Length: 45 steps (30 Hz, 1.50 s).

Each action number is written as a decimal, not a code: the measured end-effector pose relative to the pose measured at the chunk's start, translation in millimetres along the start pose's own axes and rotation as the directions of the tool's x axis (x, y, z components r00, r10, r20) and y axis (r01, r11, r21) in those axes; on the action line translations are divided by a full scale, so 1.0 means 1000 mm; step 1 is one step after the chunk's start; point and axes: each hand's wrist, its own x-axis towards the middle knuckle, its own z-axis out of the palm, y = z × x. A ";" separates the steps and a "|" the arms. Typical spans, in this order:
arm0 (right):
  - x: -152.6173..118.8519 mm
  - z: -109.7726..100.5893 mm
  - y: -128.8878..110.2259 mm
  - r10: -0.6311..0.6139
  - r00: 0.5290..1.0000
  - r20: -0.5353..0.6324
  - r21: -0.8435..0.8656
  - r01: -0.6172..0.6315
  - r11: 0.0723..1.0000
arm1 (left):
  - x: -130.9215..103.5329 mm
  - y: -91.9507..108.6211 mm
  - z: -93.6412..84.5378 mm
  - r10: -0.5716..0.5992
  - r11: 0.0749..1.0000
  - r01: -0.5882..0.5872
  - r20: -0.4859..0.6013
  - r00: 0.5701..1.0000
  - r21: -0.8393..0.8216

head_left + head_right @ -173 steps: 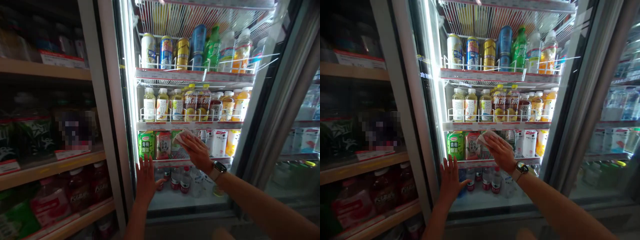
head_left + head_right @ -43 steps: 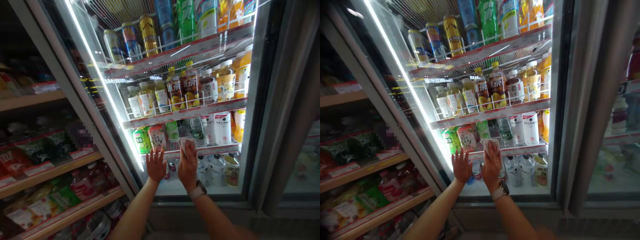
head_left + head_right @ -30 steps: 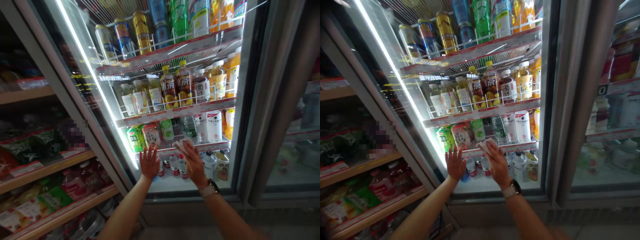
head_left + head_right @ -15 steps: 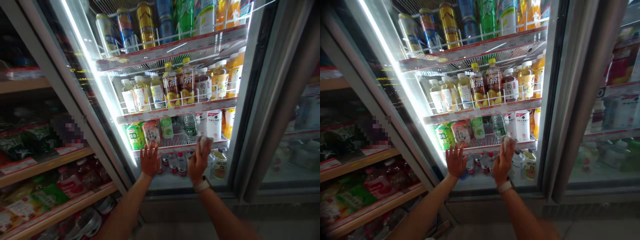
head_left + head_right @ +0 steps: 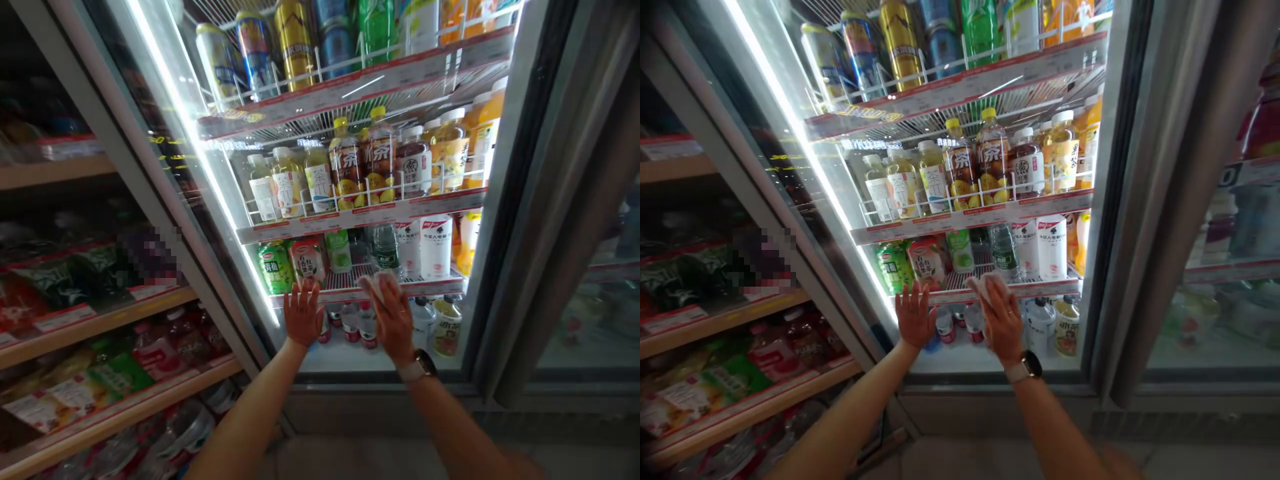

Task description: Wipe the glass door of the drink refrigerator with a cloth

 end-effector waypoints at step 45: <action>0.029 0.009 -0.020 0.109 0.977 -0.184 0.066 -0.098 0.993 | -0.006 0.002 0.002 -0.025 1.000 0.025 0.023 0.999 -0.014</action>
